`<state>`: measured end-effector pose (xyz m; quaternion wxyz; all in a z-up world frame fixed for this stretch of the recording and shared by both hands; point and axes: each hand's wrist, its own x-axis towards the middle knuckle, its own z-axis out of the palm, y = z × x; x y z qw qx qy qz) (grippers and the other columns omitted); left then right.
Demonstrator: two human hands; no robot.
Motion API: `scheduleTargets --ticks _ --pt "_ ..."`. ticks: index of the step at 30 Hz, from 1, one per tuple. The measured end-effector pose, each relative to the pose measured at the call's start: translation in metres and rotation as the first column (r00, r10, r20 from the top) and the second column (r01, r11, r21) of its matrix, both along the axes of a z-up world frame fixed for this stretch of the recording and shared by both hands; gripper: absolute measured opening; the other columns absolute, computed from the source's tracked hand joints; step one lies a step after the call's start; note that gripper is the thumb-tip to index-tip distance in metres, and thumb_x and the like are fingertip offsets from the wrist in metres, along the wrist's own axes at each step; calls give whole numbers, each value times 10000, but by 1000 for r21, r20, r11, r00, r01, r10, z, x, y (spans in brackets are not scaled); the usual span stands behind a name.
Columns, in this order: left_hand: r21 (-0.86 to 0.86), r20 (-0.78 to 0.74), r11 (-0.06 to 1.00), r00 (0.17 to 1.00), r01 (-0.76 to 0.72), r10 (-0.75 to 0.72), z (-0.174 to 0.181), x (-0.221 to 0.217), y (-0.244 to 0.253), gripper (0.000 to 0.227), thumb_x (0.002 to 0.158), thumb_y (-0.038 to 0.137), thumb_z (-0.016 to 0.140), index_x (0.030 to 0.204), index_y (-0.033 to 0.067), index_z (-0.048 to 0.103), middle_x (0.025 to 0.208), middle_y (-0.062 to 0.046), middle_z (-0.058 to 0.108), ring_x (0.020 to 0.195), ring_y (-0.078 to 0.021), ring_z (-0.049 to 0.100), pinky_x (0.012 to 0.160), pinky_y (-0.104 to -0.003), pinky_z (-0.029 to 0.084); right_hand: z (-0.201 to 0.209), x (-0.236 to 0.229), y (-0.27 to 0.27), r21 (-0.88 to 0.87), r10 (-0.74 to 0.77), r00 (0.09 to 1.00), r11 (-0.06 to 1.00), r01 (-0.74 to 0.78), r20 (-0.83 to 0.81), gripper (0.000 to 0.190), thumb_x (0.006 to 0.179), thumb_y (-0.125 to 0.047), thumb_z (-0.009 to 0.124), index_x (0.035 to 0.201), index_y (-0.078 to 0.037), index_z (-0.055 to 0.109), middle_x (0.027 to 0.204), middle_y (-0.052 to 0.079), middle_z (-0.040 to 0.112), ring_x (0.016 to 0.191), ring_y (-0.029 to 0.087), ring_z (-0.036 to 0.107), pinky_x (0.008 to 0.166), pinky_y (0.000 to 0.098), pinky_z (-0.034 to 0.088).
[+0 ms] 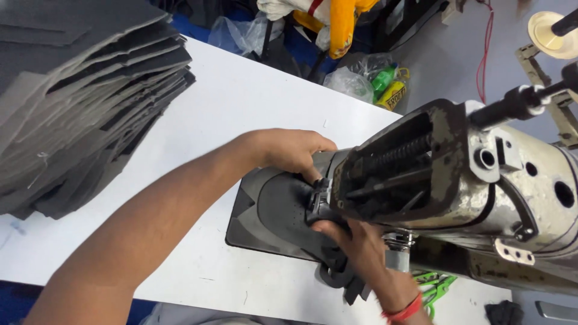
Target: The person uses a sewing machine to stitch together multiple dark gray carpet pieces. They align the edges of the pieces, feed them through the machine, and guide the material to create seams. The person repeats this process for several pieces, stacking the finished items on the table.
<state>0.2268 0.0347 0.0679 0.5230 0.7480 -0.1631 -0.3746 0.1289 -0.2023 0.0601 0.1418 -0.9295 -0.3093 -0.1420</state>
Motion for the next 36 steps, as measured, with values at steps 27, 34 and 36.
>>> scheduleTargets --ticks 27,34,36 --pt "-461 -122 402 505 -791 855 -69 -168 -54 227 908 203 763 1012 5 727 875 -37 741 769 -109 680 668 -270 569 13 -5 3 365 372 903 888 -278 -216 336 874 16 757 1207 12 711 883 156 745 658 223 701 543 313 515" --pt "-252 -48 650 681 -717 731 -44 -131 -21 298 834 252 779 1037 35 753 921 -79 803 816 -166 760 728 -303 606 19 -12 10 356 246 917 926 -126 -313 321 888 -3 755 1206 18 714 793 144 725 585 186 654 520 305 494" --pt "-188 -138 682 706 -707 695 -39 -114 -13 316 816 224 800 1026 -7 749 914 -114 803 803 -199 761 727 -322 609 23 -19 13 341 191 926 937 -73 -325 327 887 -15 753 1212 7 719 784 138 722 561 165 632 513 299 489"
